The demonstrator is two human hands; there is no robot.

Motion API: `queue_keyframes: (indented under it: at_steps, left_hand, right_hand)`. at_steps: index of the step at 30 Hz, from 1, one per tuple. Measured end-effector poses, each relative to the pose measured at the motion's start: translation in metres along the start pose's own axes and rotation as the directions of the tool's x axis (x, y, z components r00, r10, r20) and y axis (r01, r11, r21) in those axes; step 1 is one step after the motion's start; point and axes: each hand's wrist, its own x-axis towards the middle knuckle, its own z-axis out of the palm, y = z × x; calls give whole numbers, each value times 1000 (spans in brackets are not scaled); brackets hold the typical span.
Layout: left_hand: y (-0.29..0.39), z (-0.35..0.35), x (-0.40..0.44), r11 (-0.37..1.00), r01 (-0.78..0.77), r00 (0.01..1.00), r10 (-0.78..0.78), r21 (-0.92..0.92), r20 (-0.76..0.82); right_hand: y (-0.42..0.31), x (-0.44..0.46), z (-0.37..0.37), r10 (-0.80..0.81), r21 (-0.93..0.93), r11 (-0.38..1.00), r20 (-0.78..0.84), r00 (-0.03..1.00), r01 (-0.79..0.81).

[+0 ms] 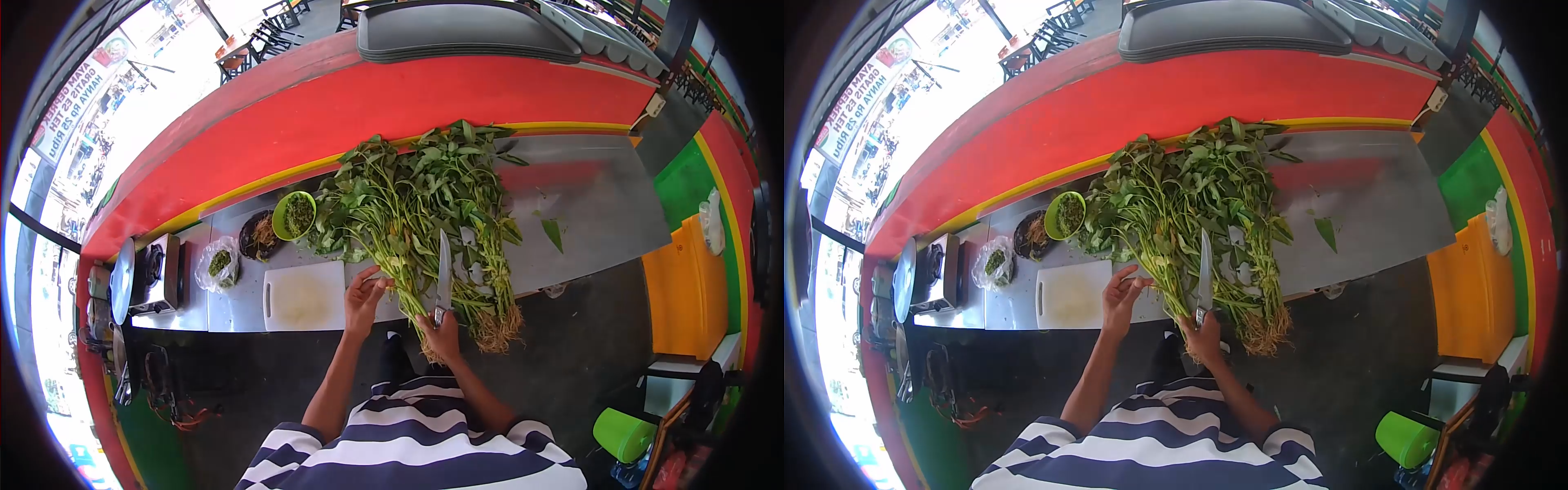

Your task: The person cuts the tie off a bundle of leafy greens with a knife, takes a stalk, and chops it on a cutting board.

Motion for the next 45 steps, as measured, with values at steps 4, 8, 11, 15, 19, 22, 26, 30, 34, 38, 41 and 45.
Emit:
queue_keyframes:
  at_steps: [4, 8, 11, 15, 19, 22, 26, 30, 34, 38, 41, 45]
  left_hand:
    - [-11, -9, -3, 998, -7, 999, 4, -69, -46]
    - [-19, -13, -12, 988, -7, 995, -8, -156, -97]
    - [-21, -20, -14, 964, -62, 990, 26, -258, -141]
    - [5, -36, -19, 932, -110, 974, 31, -347, -225]
    - [21, -48, -25, 925, -133, 968, 45, -355, -246]
    - [26, -48, -28, 919, -152, 972, 72, -363, -223]
    - [27, -43, -31, 899, -187, 974, 118, -396, -194]
    - [31, -39, -36, 865, -201, 978, 152, -459, -143]
    - [35, -41, -38, 825, -232, 972, 219, -516, -86]
    - [38, -42, -39, 818, -246, 968, 236, -520, -86]
    - [37, -44, -39, 830, -240, 968, 246, -503, -55]
    - [40, -44, -40, 826, -256, 962, 266, -503, -53]
  right_hand:
    - [0, -1, 2, 13, 107, 994, 9, 1000, -14]
    - [1, -1, -1, 80, 269, 959, 51, 996, -91]
    - [15, 6, -3, 85, 287, 954, 32, 996, -90]
    - [18, 8, -17, 177, 313, 933, 34, 984, -179]
    - [13, 8, -22, 182, 336, 920, 88, 979, -201]
    - [-1, 2, -21, 158, 388, 904, 93, 983, -182]
    - [-8, 1, -20, 170, 367, 909, 105, 980, -197]
    - [3, 3, -22, 194, 380, 899, 98, 976, -217]
    - [1, 3, -22, 185, 349, 916, 66, 981, -196]
    - [-4, 1, -23, 170, 369, 911, 65, 983, -183]
    - [-3, 2, -24, 165, 357, 916, 78, 983, -183]
    - [-3, 2, -24, 180, 370, 907, 85, 980, -199]
